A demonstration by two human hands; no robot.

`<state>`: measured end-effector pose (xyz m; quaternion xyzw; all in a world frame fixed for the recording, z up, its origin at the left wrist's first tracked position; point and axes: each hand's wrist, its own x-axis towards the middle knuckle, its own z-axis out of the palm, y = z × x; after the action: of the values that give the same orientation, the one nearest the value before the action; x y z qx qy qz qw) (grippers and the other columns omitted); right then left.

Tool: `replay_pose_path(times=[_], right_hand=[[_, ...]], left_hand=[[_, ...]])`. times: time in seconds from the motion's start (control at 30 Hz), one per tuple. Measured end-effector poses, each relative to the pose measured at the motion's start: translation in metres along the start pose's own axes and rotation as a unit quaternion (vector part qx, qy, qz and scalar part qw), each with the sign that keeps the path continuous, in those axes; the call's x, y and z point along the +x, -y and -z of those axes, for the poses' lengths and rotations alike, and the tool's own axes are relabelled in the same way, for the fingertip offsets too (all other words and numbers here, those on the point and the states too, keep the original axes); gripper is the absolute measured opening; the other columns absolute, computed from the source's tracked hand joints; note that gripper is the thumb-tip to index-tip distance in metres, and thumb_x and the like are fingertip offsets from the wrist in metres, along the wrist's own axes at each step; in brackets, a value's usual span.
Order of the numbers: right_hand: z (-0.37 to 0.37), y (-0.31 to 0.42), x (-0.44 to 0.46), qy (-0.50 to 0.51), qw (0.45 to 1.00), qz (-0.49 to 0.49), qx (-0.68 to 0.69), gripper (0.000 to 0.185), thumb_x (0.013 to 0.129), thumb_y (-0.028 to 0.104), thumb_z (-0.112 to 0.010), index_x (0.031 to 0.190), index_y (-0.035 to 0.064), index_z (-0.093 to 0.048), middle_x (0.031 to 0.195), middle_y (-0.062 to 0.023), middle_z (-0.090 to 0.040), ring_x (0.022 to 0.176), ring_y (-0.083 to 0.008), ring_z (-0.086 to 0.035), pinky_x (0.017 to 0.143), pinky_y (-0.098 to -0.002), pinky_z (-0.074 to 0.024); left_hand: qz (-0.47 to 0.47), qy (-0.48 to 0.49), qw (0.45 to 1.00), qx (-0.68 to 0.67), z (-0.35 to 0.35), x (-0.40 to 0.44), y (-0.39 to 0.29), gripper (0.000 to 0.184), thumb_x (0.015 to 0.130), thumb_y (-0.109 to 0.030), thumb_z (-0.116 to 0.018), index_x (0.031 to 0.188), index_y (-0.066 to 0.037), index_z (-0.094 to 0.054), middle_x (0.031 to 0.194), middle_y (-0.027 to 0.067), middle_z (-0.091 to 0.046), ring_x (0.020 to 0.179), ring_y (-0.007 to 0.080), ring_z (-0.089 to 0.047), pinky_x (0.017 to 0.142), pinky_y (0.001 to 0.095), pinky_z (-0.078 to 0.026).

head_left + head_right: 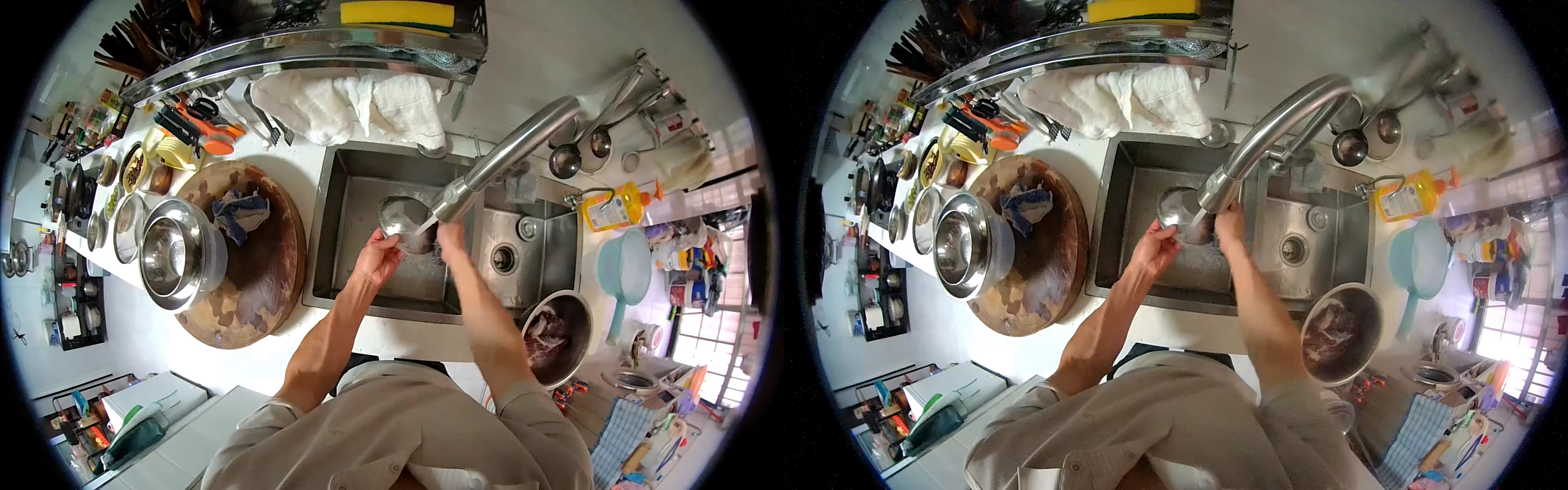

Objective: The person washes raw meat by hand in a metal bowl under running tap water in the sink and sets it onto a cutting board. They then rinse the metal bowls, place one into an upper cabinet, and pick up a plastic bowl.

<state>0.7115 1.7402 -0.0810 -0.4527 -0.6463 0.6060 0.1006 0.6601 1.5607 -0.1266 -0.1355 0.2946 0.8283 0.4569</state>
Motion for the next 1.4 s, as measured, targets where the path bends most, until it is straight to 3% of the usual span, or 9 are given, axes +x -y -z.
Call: replay_pose_path(times=[0.13, 0.23, 0.47, 0.7, 0.9, 1.0, 1.07, 1.3, 1.4], right_hand=[[-0.031, 0.020, -0.036, 0.043, 0.979, 0.032, -0.198, 0.038, 0.093, 0.021, -0.052, 0.123, -0.0024, -0.056, 0.114, -0.0268, -0.062, 0.109, -0.0420, -0.057, 0.093, -0.0464, -0.0431], [-0.051, 0.014, -0.055, -0.106, 0.901, 0.383, -0.172, 0.030, 0.090, 0.017, -0.056, 0.113, -0.0017, -0.062, 0.109, -0.0276, -0.063, 0.105, -0.0427, -0.059, 0.096, -0.0464, -0.0431], [0.000, -0.017, 0.006, -0.046, 0.977, 0.168, -0.123, 0.031, 0.094, 0.022, -0.054, 0.110, -0.0025, -0.062, 0.101, -0.0245, -0.065, 0.097, -0.0416, -0.060, 0.083, -0.0455, -0.0448], [0.019, -0.016, 0.003, 0.021, 0.994, -0.010, 0.111, 0.033, 0.095, 0.018, -0.057, 0.123, 0.0024, -0.058, 0.117, -0.0084, -0.061, 0.102, -0.0152, -0.054, 0.092, -0.0338, -0.0402], [0.041, -0.033, -0.018, 0.158, 0.973, 0.019, 0.169, 0.039, 0.091, 0.011, -0.064, 0.129, 0.0043, -0.054, 0.120, -0.0048, -0.060, 0.107, -0.0152, -0.055, 0.095, -0.0295, -0.0404], [0.048, -0.016, -0.038, 0.171, 0.979, 0.070, 0.088, 0.038, 0.090, 0.009, -0.064, 0.126, 0.0047, -0.055, 0.118, -0.0068, -0.062, 0.105, -0.0176, -0.057, 0.092, -0.0299, -0.0434], [0.051, 0.006, -0.057, 0.154, 0.971, 0.145, -0.114, 0.036, 0.089, 0.007, -0.064, 0.124, 0.0056, -0.055, 0.115, -0.0095, -0.064, 0.103, -0.0195, -0.058, 0.089, -0.0316, -0.0457], [0.049, -0.003, -0.067, 0.148, 0.909, 0.348, -0.172, 0.039, 0.084, 0.001, -0.065, 0.123, 0.0051, -0.056, 0.114, -0.0151, -0.063, 0.107, -0.0311, -0.060, 0.092, -0.0371, -0.0461], [0.053, 0.002, -0.073, 0.145, 0.865, 0.424, -0.225, 0.044, 0.080, -0.002, -0.066, 0.122, 0.0091, -0.057, 0.114, -0.0158, -0.061, 0.106, -0.0361, -0.057, 0.087, -0.0424, -0.0474]], left_hand=[[-0.029, -0.026, 0.998, -0.057, -0.009, 0.022, 0.011, 0.027, 0.095, 0.002, -0.050, 0.117, -0.011, -0.060, 0.110, 0.0059, -0.066, 0.100, 0.0193, -0.064, 0.084, 0.0372, -0.055], [-0.042, -0.059, 0.995, -0.070, -0.045, 0.005, 0.005, 0.026, 0.096, 0.000, -0.048, 0.118, -0.010, -0.057, 0.112, 0.0079, -0.065, 0.100, 0.0215, -0.064, 0.089, 0.0392, -0.055], [-0.023, -0.099, 0.995, -0.011, -0.026, -0.005, -0.017, 0.019, 0.103, -0.018, -0.046, 0.116, -0.009, -0.058, 0.113, 0.0063, -0.064, 0.100, 0.0199, -0.062, 0.094, 0.0378, -0.051], [-0.008, -0.113, 0.989, -0.095, -0.007, 0.012, -0.014, 0.036, 0.106, -0.028, -0.038, 0.127, -0.004, -0.055, 0.128, 0.0093, -0.060, 0.115, 0.0247, -0.058, 0.104, 0.0434, -0.044], [0.059, -0.128, 0.986, -0.084, -0.010, 0.019, -0.006, 0.049, 0.105, -0.041, -0.033, 0.134, -0.005, -0.050, 0.136, 0.0121, -0.055, 0.125, 0.0289, -0.052, 0.105, 0.0544, -0.041], [0.172, -0.194, 0.958, 0.120, -0.011, 0.011, -0.010, 0.070, 0.097, -0.066, -0.030, 0.142, -0.015, -0.046, 0.141, 0.0137, -0.050, 0.129, 0.0373, -0.047, 0.100, 0.0739, -0.028], [0.219, -0.174, 0.956, 0.085, -0.017, 0.005, -0.014, 0.075, 0.094, -0.071, -0.031, 0.141, -0.014, -0.046, 0.143, 0.0130, -0.048, 0.128, 0.0406, -0.046, 0.100, 0.0717, -0.030], [0.175, -0.060, 0.981, 0.055, -0.030, -0.016, -0.038, 0.074, 0.093, -0.067, -0.037, 0.137, -0.009, -0.047, 0.140, 0.0161, -0.048, 0.123, 0.0422, -0.050, 0.096, 0.0692, -0.038], [0.155, -0.140, 0.978, -0.001, -0.023, -0.015, -0.044, 0.054, 0.095, -0.045, -0.045, 0.130, -0.003, -0.049, 0.133, 0.0182, -0.051, 0.119, 0.0402, -0.052, 0.094, 0.0635, -0.044]])
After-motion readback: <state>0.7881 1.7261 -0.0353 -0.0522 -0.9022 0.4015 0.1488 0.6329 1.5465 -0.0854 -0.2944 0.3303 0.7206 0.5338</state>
